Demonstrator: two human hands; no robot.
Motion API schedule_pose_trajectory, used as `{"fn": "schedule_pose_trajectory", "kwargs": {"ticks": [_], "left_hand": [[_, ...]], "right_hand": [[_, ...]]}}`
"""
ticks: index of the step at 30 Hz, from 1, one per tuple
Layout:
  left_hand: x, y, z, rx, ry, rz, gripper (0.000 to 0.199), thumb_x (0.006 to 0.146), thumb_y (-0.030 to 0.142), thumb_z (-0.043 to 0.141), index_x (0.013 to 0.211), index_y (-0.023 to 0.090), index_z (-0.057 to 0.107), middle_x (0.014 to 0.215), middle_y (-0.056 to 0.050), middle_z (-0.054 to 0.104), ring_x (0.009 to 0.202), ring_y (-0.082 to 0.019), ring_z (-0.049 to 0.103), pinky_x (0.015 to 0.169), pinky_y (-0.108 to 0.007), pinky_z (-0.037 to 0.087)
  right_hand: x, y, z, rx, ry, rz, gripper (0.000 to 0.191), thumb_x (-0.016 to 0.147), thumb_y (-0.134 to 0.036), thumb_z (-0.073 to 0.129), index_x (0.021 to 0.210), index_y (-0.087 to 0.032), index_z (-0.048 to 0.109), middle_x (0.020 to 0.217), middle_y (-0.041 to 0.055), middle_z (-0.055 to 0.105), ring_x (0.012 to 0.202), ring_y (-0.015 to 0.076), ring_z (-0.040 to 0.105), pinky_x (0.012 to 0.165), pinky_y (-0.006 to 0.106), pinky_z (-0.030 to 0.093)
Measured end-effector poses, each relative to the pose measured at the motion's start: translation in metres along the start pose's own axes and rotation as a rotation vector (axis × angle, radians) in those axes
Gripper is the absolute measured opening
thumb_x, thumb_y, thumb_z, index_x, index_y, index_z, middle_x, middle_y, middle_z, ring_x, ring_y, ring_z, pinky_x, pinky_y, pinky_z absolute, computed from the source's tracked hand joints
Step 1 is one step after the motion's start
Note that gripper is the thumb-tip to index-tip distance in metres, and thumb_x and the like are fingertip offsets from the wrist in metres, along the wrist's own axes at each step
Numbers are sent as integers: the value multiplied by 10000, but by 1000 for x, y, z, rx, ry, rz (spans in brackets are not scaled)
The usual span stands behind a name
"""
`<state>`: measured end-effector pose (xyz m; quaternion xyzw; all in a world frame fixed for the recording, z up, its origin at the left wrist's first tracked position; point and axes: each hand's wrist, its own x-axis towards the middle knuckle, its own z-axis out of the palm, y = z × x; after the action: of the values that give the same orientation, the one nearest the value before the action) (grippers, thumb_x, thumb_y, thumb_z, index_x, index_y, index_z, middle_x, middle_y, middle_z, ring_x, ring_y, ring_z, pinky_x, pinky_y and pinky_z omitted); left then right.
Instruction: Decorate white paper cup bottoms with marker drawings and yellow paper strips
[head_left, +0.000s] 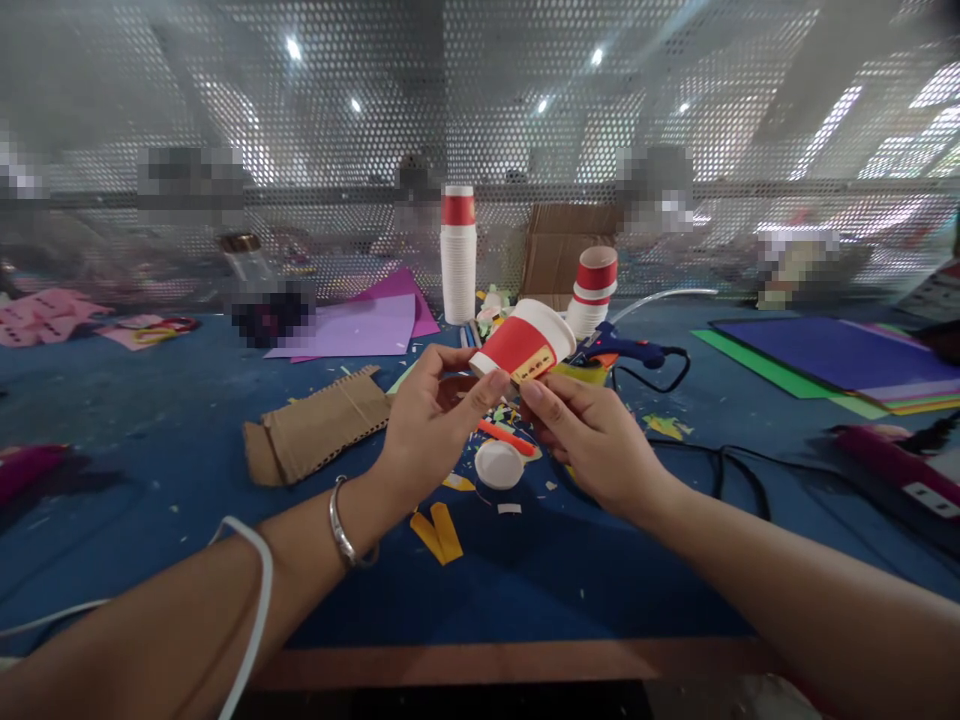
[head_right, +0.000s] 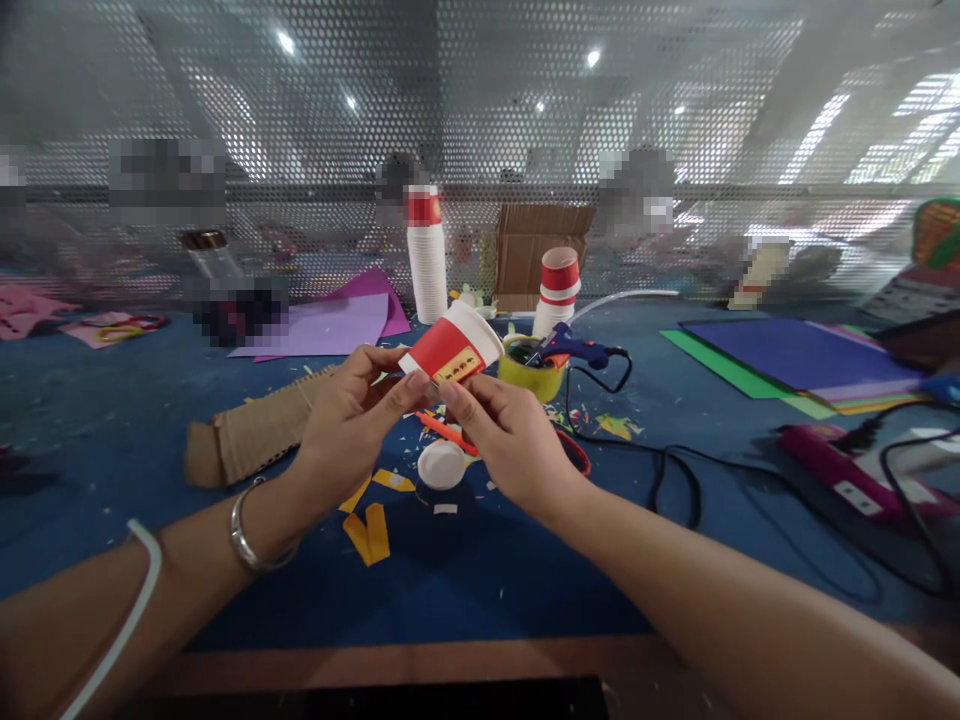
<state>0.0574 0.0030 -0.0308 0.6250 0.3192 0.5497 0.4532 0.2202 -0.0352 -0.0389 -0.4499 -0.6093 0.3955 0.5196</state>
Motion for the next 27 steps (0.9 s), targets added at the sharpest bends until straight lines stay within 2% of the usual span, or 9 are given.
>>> {"fn": "schedule_pose_trajectory", "kwargs": {"ticks": [4, 7, 13, 16, 19, 21, 24, 27], "left_hand": [[-3, -1, 0, -15, -38, 81, 343, 795, 371, 777, 983, 206, 543, 897, -23, 698, 855, -172, 703, 730, -293, 592], [-8, -2, 1, 0, -65, 174, 320, 817, 313, 763, 1027, 212, 545, 969, -36, 681, 901, -174, 692, 796, -317, 603], [-11, -8, -4, 237, -37, 446, 336, 833, 231, 743, 1128, 234, 582, 1119, -70, 569, 1064, -215, 619, 871, -380, 607], [-10, -6, -7, 326, -48, 552, 357, 815, 203, 756, 1129, 246, 592, 1168, -75, 563, 1140, -234, 587, 896, -390, 603], [-8, -2, -4, 204, -22, 449, 408, 794, 257, 784, 1142, 238, 571, 1148, -70, 604, 1089, -221, 630, 899, -377, 599], [-6, 1, 0, 57, -8, 292, 431, 803, 316, 775, 1152, 228, 537, 1141, -69, 634, 1013, -197, 669, 851, -340, 608], [-4, 3, 4, -59, -41, 90, 364, 841, 380, 726, 1098, 201, 541, 1126, -79, 670, 883, -164, 700, 774, -308, 612], [-2, 3, 4, -83, -44, 24, 315, 829, 359, 742, 1019, 189, 557, 1058, -64, 702, 850, -155, 708, 778, -301, 602]], "right_hand": [[-2, 1, 0, 5, -9, -4, 450, 911, -597, 560, 703, -205, 488, 623, -42, 361, 507, 83, 283, 415, 239, 191], [-4, 0, 0, 18, -15, -20, 443, 917, -582, 561, 701, -205, 479, 625, -43, 367, 505, 80, 276, 417, 234, 193], [-8, -5, 3, 12, -22, -33, 441, 924, -581, 549, 707, -199, 501, 642, -30, 392, 508, 79, 277, 413, 231, 187], [-8, -8, 4, 14, -17, -35, 447, 919, -590, 549, 708, -198, 510, 645, -25, 402, 509, 83, 283, 410, 234, 189], [-7, -10, 3, 19, -13, -55, 438, 918, -591, 551, 718, -203, 517, 651, -21, 417, 522, 91, 311, 418, 237, 210], [-6, -10, 2, 10, -11, -71, 432, 922, -589, 545, 726, -205, 523, 646, -26, 418, 521, 91, 316, 425, 241, 222], [-3, -8, 1, 0, -18, -74, 425, 930, -581, 538, 732, -205, 532, 641, -32, 413, 514, 88, 313, 434, 247, 230], [-3, -4, 0, 8, -23, -65, 415, 932, -567, 546, 733, -203, 527, 653, -33, 409, 524, 85, 322, 440, 243, 230]]}}
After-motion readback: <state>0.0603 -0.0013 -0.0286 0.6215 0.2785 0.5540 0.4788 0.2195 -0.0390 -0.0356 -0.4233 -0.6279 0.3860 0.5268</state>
